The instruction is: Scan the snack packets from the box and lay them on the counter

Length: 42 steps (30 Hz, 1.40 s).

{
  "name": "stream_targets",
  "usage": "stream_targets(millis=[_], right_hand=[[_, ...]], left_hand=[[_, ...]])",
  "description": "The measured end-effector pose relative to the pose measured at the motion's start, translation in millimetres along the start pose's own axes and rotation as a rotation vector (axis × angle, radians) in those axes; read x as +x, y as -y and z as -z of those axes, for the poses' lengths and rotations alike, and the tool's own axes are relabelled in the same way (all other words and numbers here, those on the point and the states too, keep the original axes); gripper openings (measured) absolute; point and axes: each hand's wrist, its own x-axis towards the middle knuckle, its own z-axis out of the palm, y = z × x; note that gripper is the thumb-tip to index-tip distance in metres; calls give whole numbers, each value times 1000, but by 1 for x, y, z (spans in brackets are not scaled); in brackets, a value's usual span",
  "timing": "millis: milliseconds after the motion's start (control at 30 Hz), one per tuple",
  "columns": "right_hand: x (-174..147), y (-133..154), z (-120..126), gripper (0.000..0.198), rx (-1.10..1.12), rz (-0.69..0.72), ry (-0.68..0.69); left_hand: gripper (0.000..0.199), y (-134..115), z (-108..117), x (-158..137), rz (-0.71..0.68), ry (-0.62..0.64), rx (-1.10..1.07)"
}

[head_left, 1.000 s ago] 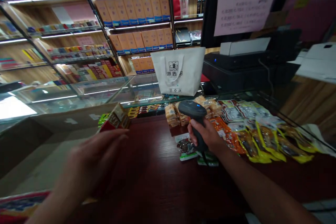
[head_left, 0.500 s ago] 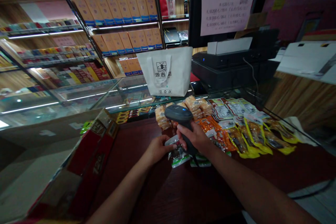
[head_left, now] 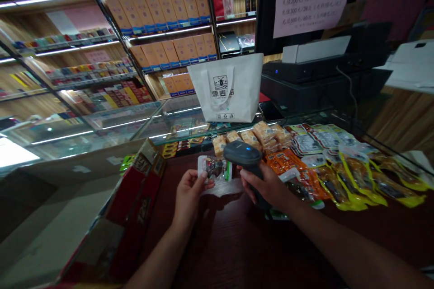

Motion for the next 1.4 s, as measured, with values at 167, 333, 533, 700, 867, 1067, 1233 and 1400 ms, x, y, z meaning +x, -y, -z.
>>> stream_targets(millis=[167, 333, 533, 700, 867, 1067, 1233, 1400], right_hand=[[-6, -5, -4, 27, -88, -13, -10], [-10, -8, -6, 31, -161, -46, 54], [-11, -9, -5, 33, -195, -66, 83], [-13, -2, -7, 30, -211, -72, 76], [-13, -3, -7, 31, -201, -83, 74], [-12, -9, -6, 33, -190, -57, 84], [-11, -9, -5, 36, -194, -50, 99], [-13, -9, -6, 40, -213, -70, 93]], left_hand=[[42, 4, -1, 0, -48, -28, -59], [41, 4, 4, 6, -119, -82, -113], [39, 4, 5, 9, -118, -109, -108], [41, 4, 5, 9, -121, -108, -94], [40, 3, 3, 8, -117, -117, -92], [35, -1, 0, 5, -122, -119, -78], [36, 3, 3, 7, -129, -104, -111], [35, 0, 3, 8, -212, -127, -84]])
